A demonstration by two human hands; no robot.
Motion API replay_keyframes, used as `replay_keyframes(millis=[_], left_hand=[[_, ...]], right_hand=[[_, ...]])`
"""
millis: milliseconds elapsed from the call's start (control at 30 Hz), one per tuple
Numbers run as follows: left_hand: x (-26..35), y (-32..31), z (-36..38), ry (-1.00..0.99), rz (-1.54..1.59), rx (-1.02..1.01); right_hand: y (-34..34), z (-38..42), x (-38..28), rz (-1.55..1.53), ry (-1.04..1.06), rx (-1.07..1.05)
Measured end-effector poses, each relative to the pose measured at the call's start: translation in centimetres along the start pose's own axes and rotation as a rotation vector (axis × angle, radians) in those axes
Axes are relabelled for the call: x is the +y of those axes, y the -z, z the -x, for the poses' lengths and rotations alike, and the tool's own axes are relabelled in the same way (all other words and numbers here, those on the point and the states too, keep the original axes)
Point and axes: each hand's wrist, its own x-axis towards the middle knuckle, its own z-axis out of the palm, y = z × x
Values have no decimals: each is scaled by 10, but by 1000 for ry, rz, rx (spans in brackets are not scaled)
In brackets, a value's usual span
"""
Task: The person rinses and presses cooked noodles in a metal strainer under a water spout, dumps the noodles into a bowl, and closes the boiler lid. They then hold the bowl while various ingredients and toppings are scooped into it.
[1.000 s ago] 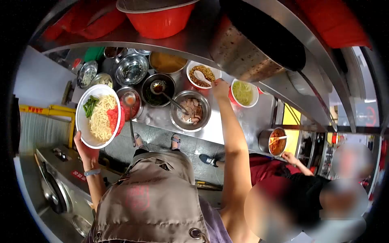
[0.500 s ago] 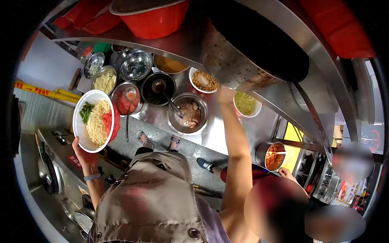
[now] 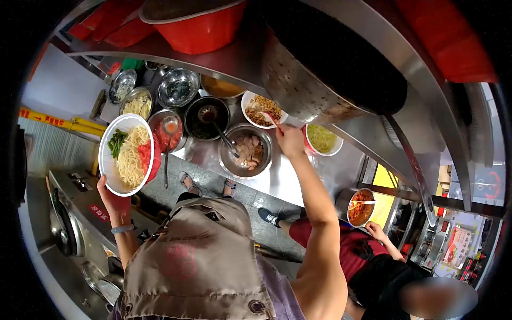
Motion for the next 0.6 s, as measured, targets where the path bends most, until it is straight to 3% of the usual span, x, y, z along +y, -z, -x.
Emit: replay_keyframes(millis=[200,333,400,533,600], left_hand=[[2,-7,-6,-3,-22,-28],[2,-9,-7,8,-12,-31],[2,-7,-8,13,-4,-30],[-1,-4,-7,13,16,-24],[0,-7,-7,8,10,-18]], right_hand=[[-2,-17,-11,194,151,142],[0,-28,15,432,73,7],[5,-26,4,425,40,-120],[8,-18,-23,228,113,-68],[-7,-9,-15,24,-75,-5]])
